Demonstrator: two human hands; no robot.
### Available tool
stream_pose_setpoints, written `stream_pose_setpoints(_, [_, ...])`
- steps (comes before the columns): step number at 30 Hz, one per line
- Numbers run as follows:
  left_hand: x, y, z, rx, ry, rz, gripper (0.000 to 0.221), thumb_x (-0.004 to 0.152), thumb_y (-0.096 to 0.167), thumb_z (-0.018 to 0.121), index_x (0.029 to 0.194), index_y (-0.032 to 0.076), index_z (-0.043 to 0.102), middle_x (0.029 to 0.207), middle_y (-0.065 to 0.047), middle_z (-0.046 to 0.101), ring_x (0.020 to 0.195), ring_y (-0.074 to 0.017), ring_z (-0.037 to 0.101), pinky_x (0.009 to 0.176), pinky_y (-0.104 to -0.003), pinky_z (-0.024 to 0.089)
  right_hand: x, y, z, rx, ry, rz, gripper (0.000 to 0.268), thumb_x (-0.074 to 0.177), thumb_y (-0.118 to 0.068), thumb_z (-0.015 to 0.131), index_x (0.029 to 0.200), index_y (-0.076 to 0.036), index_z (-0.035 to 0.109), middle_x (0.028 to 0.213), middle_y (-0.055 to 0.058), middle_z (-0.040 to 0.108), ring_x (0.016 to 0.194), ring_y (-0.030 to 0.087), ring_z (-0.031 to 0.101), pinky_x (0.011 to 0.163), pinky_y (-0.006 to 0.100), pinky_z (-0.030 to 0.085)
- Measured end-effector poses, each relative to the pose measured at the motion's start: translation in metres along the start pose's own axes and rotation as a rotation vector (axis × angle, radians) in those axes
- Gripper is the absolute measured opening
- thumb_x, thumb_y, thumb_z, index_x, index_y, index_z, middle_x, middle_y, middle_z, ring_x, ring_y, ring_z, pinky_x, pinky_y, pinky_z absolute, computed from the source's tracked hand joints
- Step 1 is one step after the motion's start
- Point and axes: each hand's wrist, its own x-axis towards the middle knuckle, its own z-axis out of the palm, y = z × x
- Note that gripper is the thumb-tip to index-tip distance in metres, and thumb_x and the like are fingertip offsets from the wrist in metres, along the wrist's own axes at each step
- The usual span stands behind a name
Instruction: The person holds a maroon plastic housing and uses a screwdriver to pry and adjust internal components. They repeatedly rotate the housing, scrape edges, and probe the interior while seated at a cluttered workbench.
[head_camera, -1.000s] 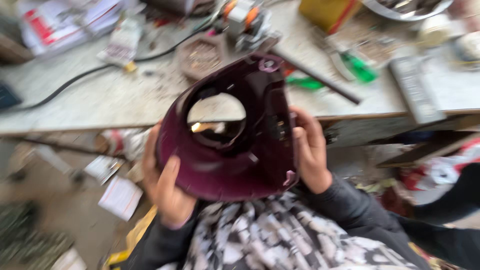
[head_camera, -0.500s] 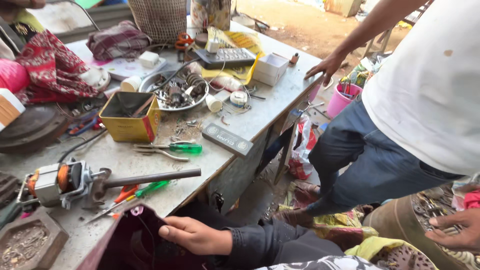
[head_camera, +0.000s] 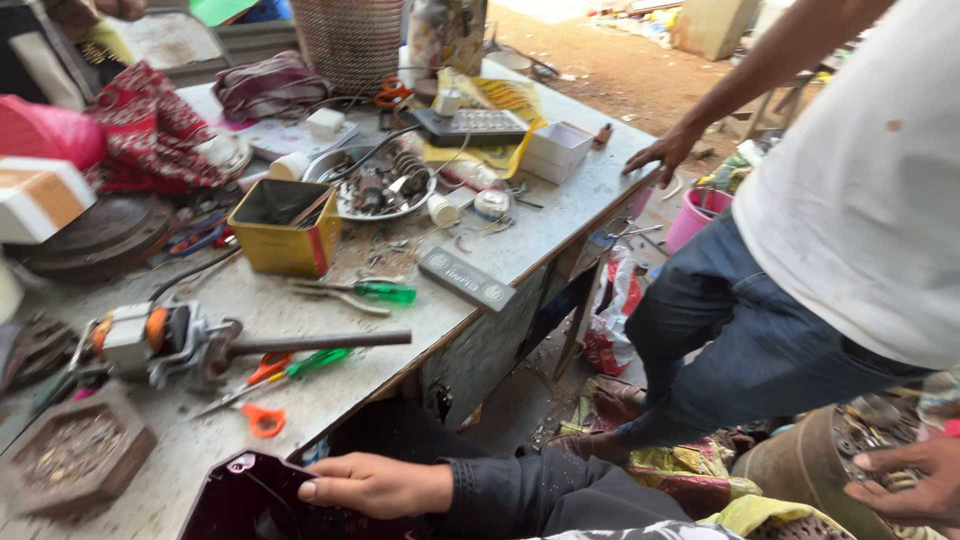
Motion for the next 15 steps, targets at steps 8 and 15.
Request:
stream_pose_setpoints(8, [-0.105, 0.050, -0.046, 0.183, 0.073, -0.007, 0.104, 0.092, 0.080, 0.043, 0.152, -0.004, 0.041, 0.160, -0.025, 0.045, 0.154, -0.0386, 0.043, 0.129, -0.049, 0.031, -0.012, -0.053, 0.004, -0.451, 0.009, -0.021, 0.035, 0.107, -0.032, 0.052, 0.119, 0.000, 0.062, 0.108, 0.013, 0.063, 0.101, 0.026, 0.058, 0.094, 0.040, 0.052])
stream_pose_setpoints(15, [-0.115, 0.071, -0.057, 0.170, 0.033, -0.099, 0.116, 0.083, 0.094, 0.039, 0.148, -0.002, 0.042, 0.157, -0.025, 0.043, 0.149, -0.0386, 0.044, 0.127, -0.049, 0.032, -0.045, -0.073, 0.029, -0.203, 0.027, -0.153, 0.057, 0.105, -0.017, 0.063, 0.152, -0.004, 0.034, 0.146, 0.012, 0.050, 0.135, 0.019, 0.051, 0.116, 0.035, 0.041])
